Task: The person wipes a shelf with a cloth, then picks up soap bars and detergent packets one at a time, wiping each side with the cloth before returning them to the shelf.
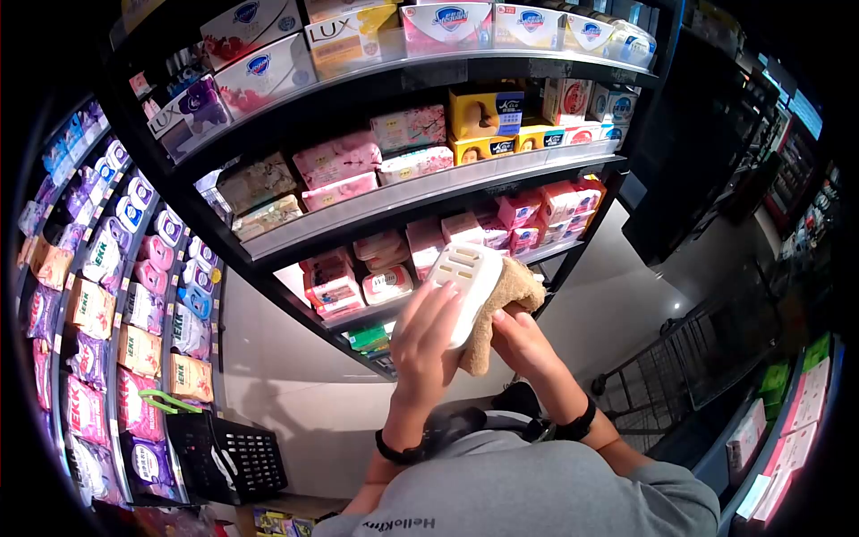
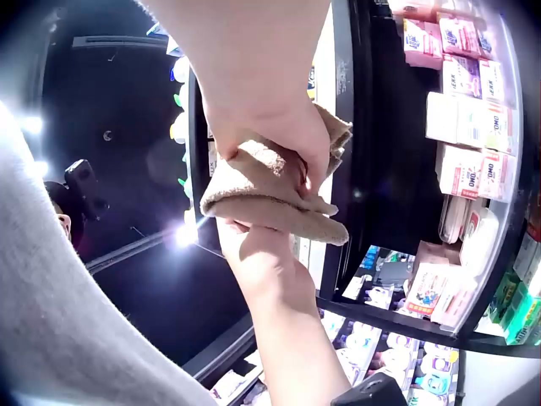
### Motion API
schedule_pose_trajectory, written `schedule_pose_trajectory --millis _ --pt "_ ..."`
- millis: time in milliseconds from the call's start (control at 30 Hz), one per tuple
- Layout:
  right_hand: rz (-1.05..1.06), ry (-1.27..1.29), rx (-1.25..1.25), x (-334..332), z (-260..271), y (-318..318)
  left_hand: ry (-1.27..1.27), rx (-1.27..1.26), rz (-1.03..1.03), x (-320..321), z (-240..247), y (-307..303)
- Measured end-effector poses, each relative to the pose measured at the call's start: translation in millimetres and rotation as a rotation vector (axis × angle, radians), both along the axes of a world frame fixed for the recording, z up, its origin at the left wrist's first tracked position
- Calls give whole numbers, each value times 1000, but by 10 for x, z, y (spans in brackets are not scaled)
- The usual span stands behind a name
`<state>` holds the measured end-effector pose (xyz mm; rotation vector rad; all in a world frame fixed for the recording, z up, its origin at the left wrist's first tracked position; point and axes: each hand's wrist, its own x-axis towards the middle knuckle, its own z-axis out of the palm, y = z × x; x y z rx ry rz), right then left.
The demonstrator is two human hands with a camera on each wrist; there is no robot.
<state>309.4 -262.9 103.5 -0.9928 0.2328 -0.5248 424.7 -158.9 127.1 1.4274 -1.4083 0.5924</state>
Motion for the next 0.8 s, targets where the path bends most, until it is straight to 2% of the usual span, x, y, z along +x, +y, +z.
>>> schedule_pose_trajectory --millis 100,233,367,500,600,667,800 --pt "74 -32 38 -51 59 -9 -19 17 3 -23 11 -12" --pt "-4 -28 -13 -55 -51 -74 -133 147 -7 -11 93 18" --pt "18 11 68 -119 5 -92 -261 188 -23 -30 146 17" --pt "-117 -119 77 -93 -7 -63 -281 257 -6 -111 215 6" --pt "-201 -70 87 -122 -147 -129 -344 243 20 -121 203 -25" --pt "-210 70 122 -158 -217 -201 -370 243 20 -125 214 -27" --pt "-343 30 168 -82 -165 -145 -320 242 4 -61 162 -29"
